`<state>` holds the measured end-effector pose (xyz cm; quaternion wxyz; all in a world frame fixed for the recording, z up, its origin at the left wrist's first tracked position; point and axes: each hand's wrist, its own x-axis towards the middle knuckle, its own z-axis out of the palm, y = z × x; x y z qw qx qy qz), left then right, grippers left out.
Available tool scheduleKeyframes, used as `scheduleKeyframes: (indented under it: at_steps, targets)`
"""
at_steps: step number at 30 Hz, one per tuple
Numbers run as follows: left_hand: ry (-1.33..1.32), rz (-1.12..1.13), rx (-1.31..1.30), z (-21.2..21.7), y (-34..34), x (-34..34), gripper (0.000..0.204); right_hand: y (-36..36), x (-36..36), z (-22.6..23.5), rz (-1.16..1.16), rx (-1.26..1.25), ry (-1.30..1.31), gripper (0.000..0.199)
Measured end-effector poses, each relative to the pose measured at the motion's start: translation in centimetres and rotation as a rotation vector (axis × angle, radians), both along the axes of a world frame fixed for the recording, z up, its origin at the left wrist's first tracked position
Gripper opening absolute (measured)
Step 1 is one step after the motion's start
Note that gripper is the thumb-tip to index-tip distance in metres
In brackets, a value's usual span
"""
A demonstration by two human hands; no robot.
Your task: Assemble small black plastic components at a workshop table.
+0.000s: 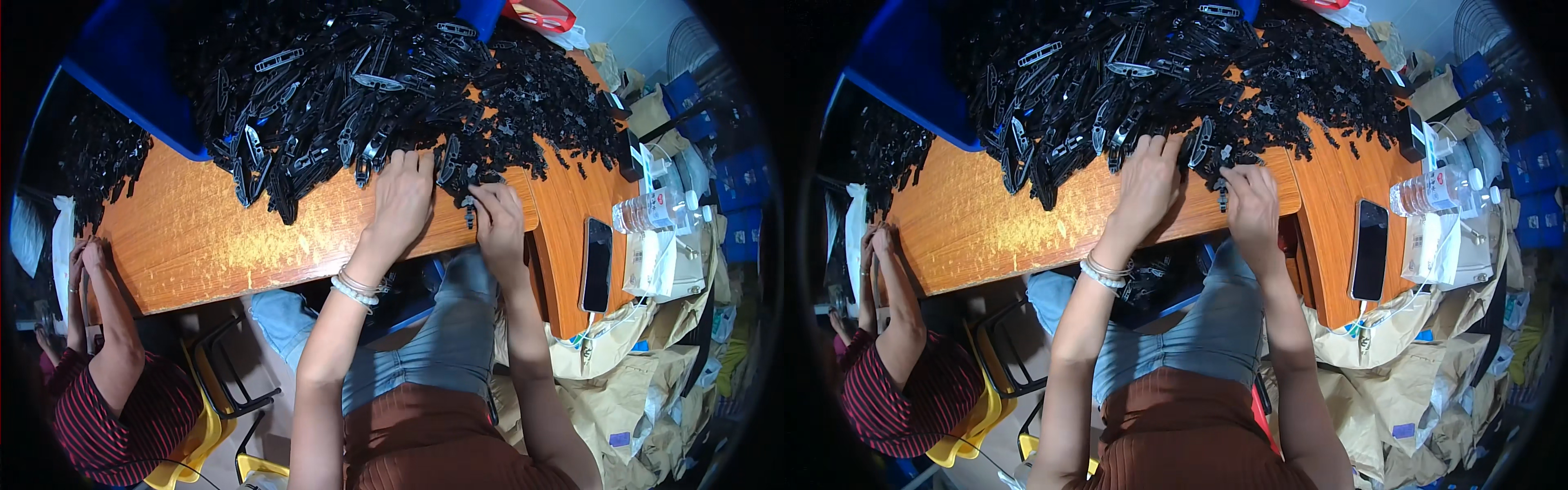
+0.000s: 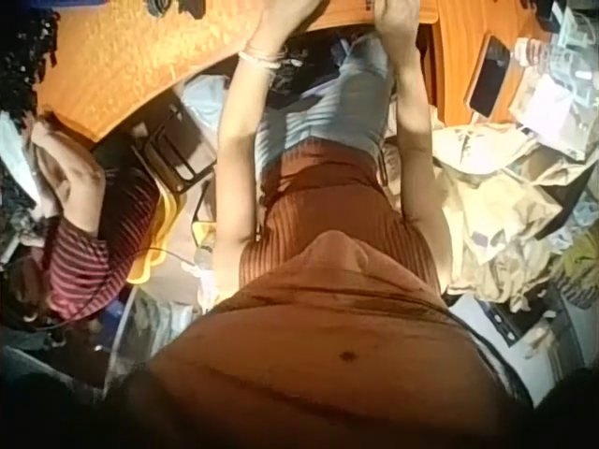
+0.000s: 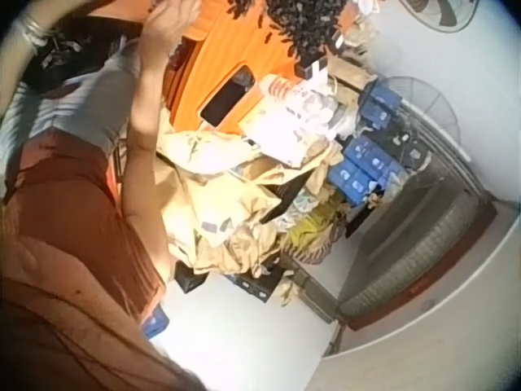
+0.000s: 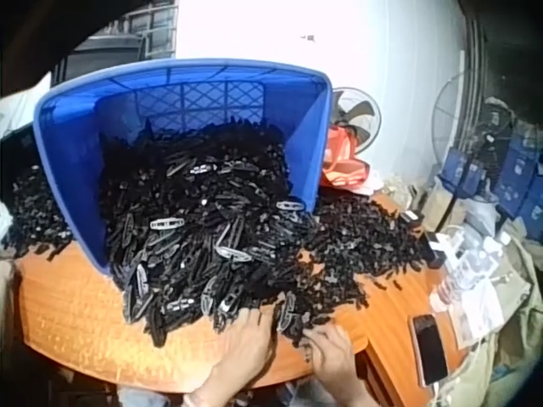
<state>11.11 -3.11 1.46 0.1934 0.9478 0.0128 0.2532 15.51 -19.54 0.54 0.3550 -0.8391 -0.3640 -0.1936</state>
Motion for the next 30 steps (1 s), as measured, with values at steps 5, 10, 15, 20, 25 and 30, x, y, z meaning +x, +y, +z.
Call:
scheduleKeyframes:
  at_steps: [5,10,15,20,25,30]
  targets:
    - [-0.227,0.076,-0.165,-1.0,0.9,-2.4,0.026,1.1,-0.6,-1.4,0.121,0.121,0.045,0.016]
    - [-0.023,0.067,-1.220,-0.5,1.3,-7.0,0.012,1.8,-2.5,-0.8,0.108,0.303,0.218,0.014]
    - [-0.022,-0.054,-1.586,-0.1,0.9,-9.4,0.011,3.2,-5.8,1.1,0.260,0.609,0.651,0.012]
    - [-0.059,-0.100,-1.737,0.9,-0.7,-10.6,0.025,3.7,-7.4,2.0,0.360,0.638,0.858,0.012]
    - [0.107,-0.215,-1.449,0.8,0.7,-11.6,0.036,2.9,-7.3,3.2,0.448,0.400,0.673,0.015]
    - [0.132,-0.118,-1.556,1.3,0.2,-12.3,0.023,2.6,-7.4,3.8,0.427,0.156,0.157,0.020]
